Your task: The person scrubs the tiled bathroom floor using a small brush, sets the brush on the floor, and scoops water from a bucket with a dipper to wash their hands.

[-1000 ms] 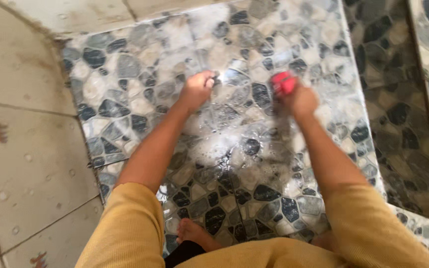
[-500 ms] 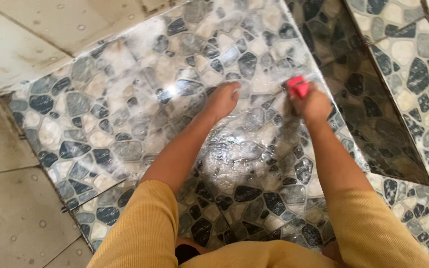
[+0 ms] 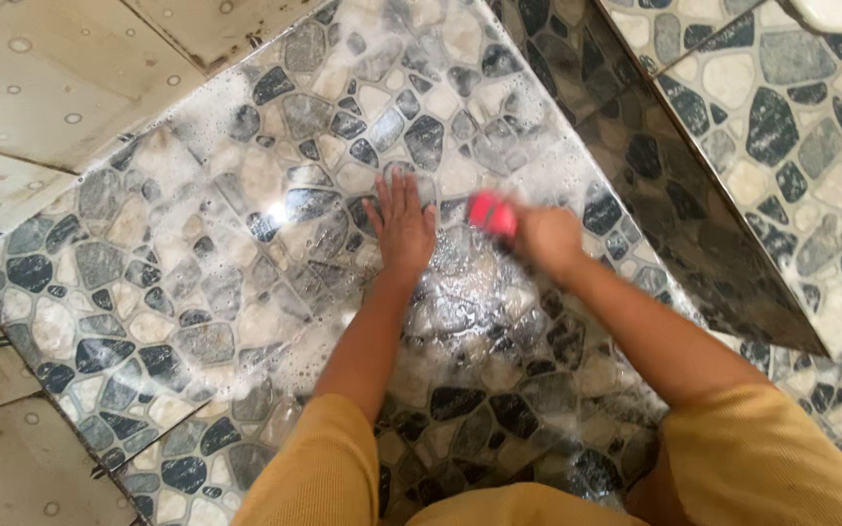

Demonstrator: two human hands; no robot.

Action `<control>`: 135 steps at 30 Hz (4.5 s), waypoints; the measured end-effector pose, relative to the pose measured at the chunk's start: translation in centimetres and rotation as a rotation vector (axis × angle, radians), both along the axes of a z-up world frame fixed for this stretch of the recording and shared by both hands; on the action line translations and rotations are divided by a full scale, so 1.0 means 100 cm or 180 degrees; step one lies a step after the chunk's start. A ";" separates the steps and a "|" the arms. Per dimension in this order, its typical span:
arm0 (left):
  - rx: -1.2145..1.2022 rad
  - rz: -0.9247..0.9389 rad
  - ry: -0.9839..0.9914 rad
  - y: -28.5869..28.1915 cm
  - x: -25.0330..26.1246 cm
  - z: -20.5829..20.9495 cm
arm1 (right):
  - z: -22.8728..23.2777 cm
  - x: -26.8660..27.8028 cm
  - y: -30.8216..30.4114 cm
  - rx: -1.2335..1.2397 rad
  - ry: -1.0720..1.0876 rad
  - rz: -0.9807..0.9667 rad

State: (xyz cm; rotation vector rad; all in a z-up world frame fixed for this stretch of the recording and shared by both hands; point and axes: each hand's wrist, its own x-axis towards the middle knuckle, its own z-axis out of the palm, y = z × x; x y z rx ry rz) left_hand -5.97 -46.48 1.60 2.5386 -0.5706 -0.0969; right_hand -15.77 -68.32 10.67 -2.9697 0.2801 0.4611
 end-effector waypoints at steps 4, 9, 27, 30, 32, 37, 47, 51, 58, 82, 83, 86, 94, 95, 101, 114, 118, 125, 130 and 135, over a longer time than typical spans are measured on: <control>0.0597 0.0035 -0.0054 -0.011 -0.002 0.005 | 0.008 0.104 -0.054 -0.0234 -0.0669 -0.0427; 0.0882 0.0084 0.0051 -0.013 -0.002 0.011 | -0.023 0.163 -0.007 0.0380 -0.0350 0.0418; 0.0001 0.0710 0.0194 -0.008 -0.001 0.015 | -0.004 0.213 0.003 0.0655 0.0060 0.1222; -0.0228 0.1192 0.0128 -0.007 -0.010 0.003 | -0.026 0.167 -0.006 0.0715 0.0253 0.1993; -0.0237 0.1330 0.0198 0.003 -0.036 0.006 | -0.042 0.165 -0.010 0.0262 -0.0306 0.2462; 0.0221 0.2074 0.0866 0.028 -0.141 0.050 | -0.030 0.229 -0.001 0.0217 -0.0869 0.1391; 0.1074 0.2134 0.2463 0.023 -0.187 0.100 | -0.016 0.221 0.011 0.0499 -0.1084 0.1366; 0.0945 0.2072 0.2414 0.034 -0.190 0.086 | -0.025 0.123 0.053 0.0602 -0.0094 0.2058; 0.1205 0.2011 0.0988 0.064 -0.207 -0.002 | -0.028 -0.007 0.091 0.0270 0.0591 0.3108; 0.1459 0.2672 0.2743 0.157 -0.344 0.066 | -0.008 0.041 0.237 0.0480 -0.1246 0.2408; 0.1474 0.2710 0.2442 0.160 -0.345 0.057 | -0.008 0.023 0.242 0.0425 -0.0891 0.2605; 0.1493 0.2552 0.1948 0.178 -0.358 0.043 | -0.020 -0.072 0.241 -0.0007 0.0009 0.3518; 0.1038 0.2311 0.2304 0.194 -0.392 0.072 | -0.025 -0.110 0.213 0.0149 -0.0562 0.4183; 0.1118 0.2359 0.2156 0.198 -0.386 0.074 | -0.021 -0.086 0.223 0.0370 -0.0256 0.3346; 0.0493 0.2527 0.2240 0.203 -0.390 0.074 | -0.005 -0.111 0.231 0.0350 -0.0412 0.2803; 0.0286 0.3521 0.1529 0.147 -0.391 0.045 | -0.020 -0.135 0.077 0.0530 -0.0403 0.2042; 0.0137 0.3683 0.0687 0.120 -0.393 0.038 | -0.004 -0.119 0.069 0.0196 -0.0692 0.1721; -0.1059 0.2510 -0.0790 0.033 -0.362 0.006 | -0.029 -0.264 0.014 0.0506 -0.0244 0.3745; -0.1786 0.1577 -0.0665 -0.026 -0.350 -0.001 | -0.030 -0.146 -0.029 0.0099 -0.0725 0.1894; -0.1207 0.1497 -0.0448 -0.042 -0.328 -0.004 | -0.014 -0.098 -0.047 0.0049 -0.0828 0.1268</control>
